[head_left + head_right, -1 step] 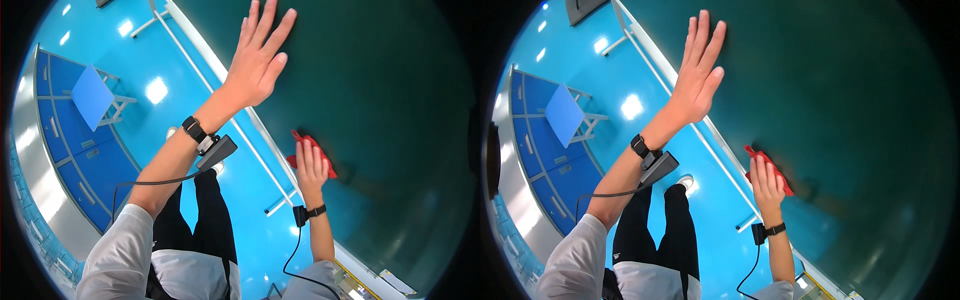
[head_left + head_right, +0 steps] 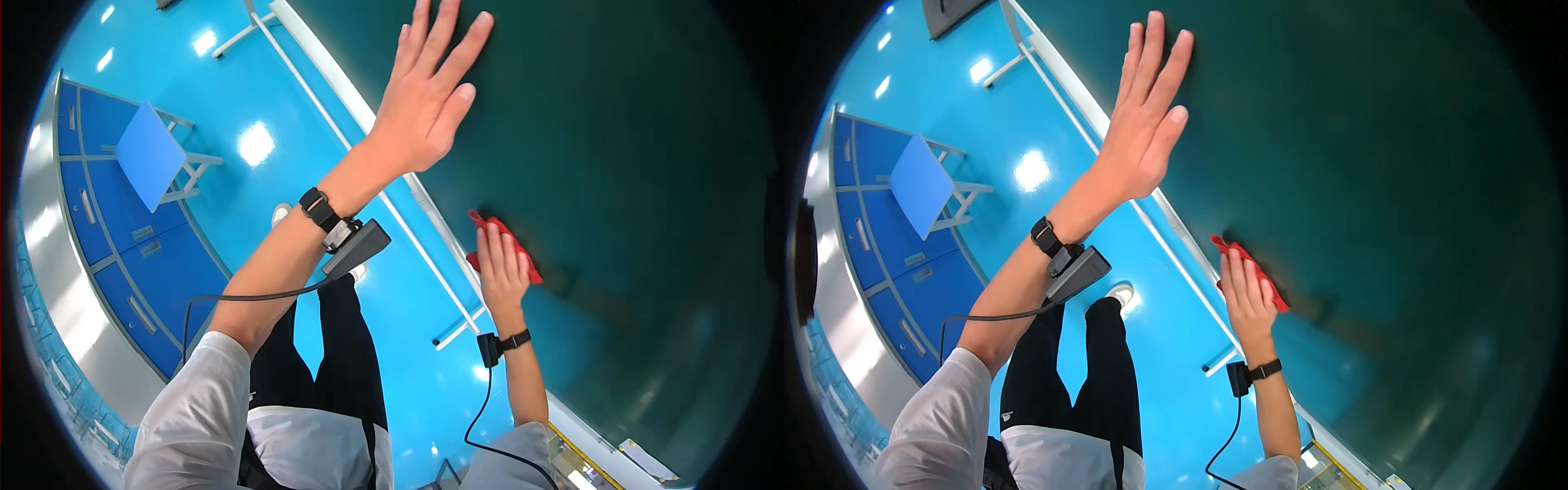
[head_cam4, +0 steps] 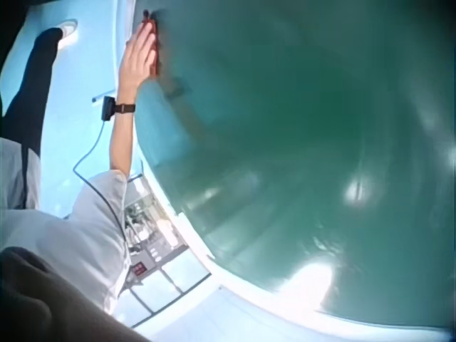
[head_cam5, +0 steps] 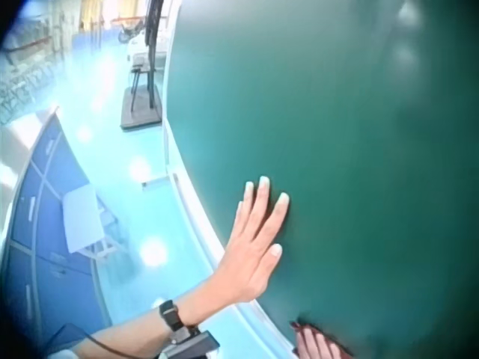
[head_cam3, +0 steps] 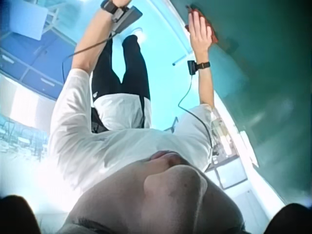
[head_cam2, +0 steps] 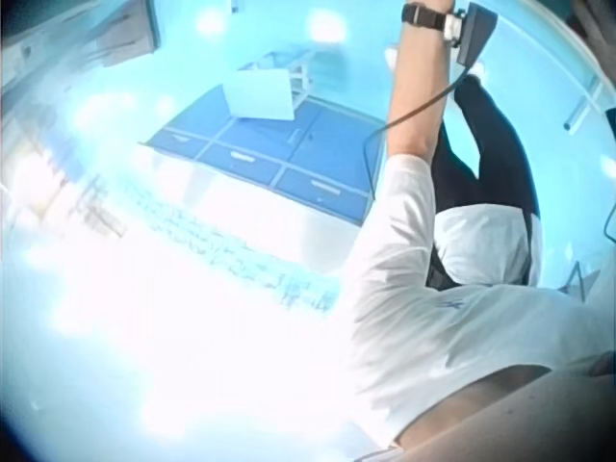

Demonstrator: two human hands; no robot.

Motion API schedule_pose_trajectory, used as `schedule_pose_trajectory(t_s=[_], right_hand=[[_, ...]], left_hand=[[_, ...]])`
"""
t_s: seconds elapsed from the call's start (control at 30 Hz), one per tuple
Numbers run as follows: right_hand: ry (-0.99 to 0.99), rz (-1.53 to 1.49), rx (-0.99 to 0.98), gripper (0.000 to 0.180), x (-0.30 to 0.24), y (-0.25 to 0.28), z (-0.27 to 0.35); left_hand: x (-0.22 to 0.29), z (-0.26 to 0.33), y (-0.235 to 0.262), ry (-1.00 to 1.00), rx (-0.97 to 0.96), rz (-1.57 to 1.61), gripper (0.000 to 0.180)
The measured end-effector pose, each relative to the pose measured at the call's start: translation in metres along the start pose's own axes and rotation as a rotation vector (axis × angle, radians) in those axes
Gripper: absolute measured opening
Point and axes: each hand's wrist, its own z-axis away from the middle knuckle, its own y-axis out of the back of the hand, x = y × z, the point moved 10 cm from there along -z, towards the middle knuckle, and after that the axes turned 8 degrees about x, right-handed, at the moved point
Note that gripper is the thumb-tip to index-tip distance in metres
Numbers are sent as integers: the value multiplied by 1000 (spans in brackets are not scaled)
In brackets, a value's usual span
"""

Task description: Cleaning a green chalkboard using a red cloth.

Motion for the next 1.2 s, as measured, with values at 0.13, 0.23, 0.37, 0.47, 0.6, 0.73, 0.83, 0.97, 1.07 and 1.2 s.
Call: schedule_pose_trajectory(t_s=[0.13,0.23,0.37,0.47,0.6,0.73,0.83,0.97,1.07,1.2], right_hand=[[149,-144,-243,49,-36,-24,2],[69,-372,-396,51,-23,-20,1],[-168,-383,-223,45,51,52,-32],[-230,-60,123,33,145,158,-66],[-399,249,468,41,256,294,-130],[-655,245,634,41,286,314,-150],[-496,190,638,44,222,245,-175],[-188,94,229,38,87,89,-149],[81,21,-130,52,4,14,-126],[215,-59,-222,50,-54,-38,-94]], left_hand=[[-11,5,5,50,0,7,68],[-9,4,7,124,-17,31,65],[-5,-5,24,166,-207,-82,61],[-7,-28,62,218,70,77,66],[-20,-103,90,103,257,49,66],[-20,-150,80,36,277,31,67],[-17,-153,70,-5,294,28,68],[-30,-154,57,50,288,-5,69],[-33,-149,62,16,294,-51,69],[-30,-150,63,-4,327,-58,68]])
